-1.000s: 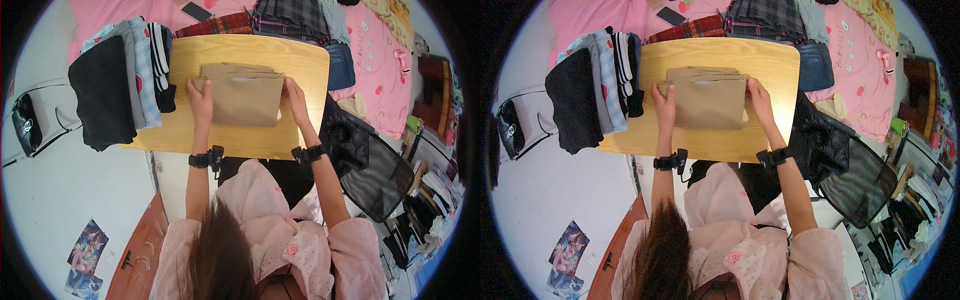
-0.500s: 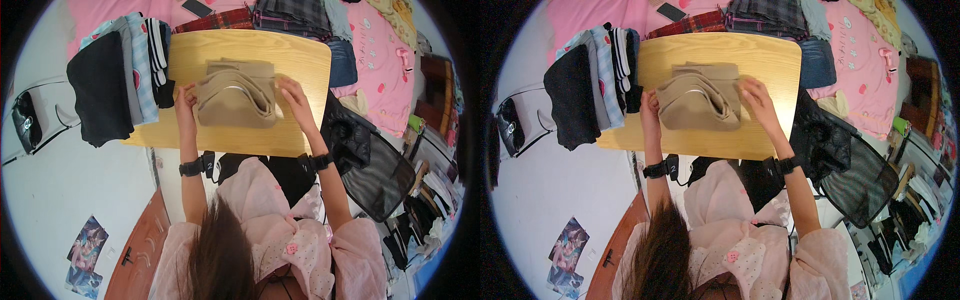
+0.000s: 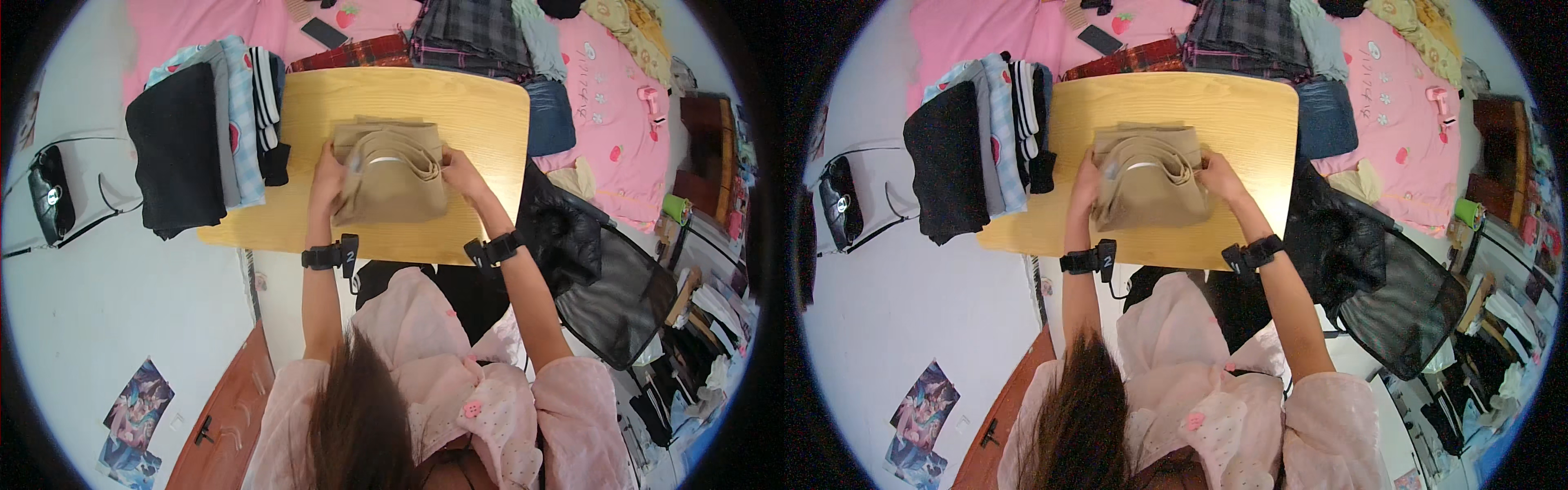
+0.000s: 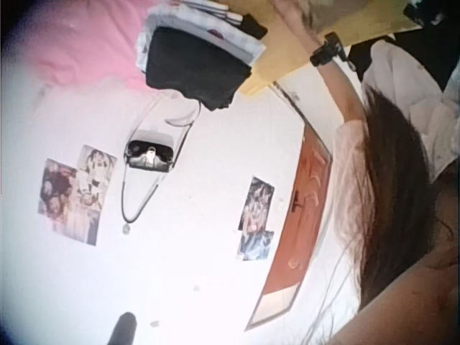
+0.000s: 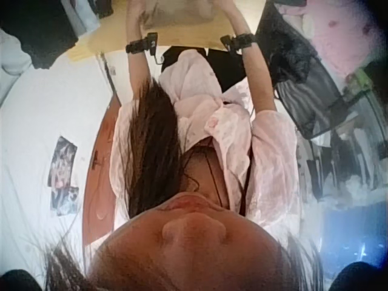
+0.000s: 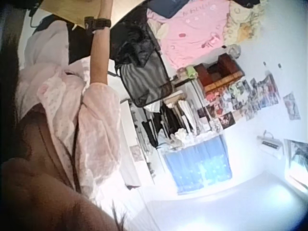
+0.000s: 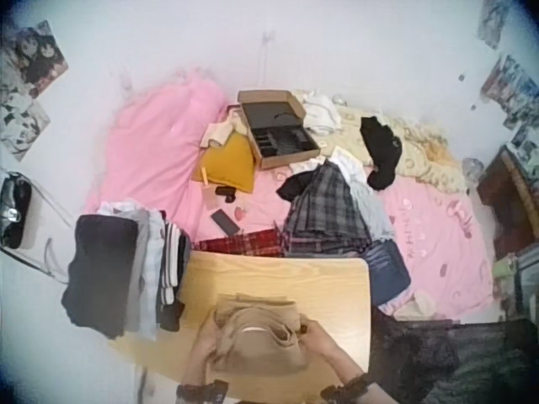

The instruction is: Folding various items of clothing on a small wooden board placed on a bed.

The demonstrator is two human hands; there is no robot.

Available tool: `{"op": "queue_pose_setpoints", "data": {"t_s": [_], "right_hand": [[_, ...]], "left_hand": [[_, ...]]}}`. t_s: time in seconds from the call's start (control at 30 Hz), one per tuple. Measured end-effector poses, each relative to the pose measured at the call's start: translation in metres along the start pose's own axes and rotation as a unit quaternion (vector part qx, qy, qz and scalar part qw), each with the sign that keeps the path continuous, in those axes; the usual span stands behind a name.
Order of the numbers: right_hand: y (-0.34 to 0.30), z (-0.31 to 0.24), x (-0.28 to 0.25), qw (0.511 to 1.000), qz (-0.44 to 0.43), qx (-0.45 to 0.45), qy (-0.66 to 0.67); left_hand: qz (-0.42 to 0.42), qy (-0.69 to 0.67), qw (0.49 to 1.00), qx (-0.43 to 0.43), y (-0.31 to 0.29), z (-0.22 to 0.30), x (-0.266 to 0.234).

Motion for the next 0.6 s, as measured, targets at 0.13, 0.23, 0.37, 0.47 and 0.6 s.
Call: {"op": "queue_pose_setpoints", "data": {"t_s": [0.13,0.23,0.37,0.47,0.6], "right_hand": [[-0.02,-0.014,0.001,0.988,-0.008,-0.073,0.134],[-0.031,-0.046,-0.008,0.992,0.025,-0.049,0.113],[-0.045,-0.099,-0.033,0.971,0.077,-0.223,0.046],[-0.072,-0.144,-0.043,0.934,0.124,-0.333,0.022],[-0.113,-0.209,-0.041,0.788,0.118,-0.585,-0.148]], "left_hand": [[-0.184,-0.37,0.91,-0.025,-0.007,0.002,-0.004],[-0.106,-0.276,0.955,0.025,-0.004,0.043,-0.019],[0.077,-0.185,0.962,0.188,0.001,0.087,-0.04],[0.092,-0.184,0.949,0.238,-0.021,0.141,-0.074],[0.174,-0.083,0.916,0.352,-0.045,0.179,-0.106]]}}
Point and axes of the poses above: each hand's wrist, its own y-axis towards the middle knuckle, its own x-axis out of the palm, z = x × y, the point moved 2 cm from there along y, towards the middle knuckle, and after that the axes turned 2 degrees about y, right-handed, at the moved point
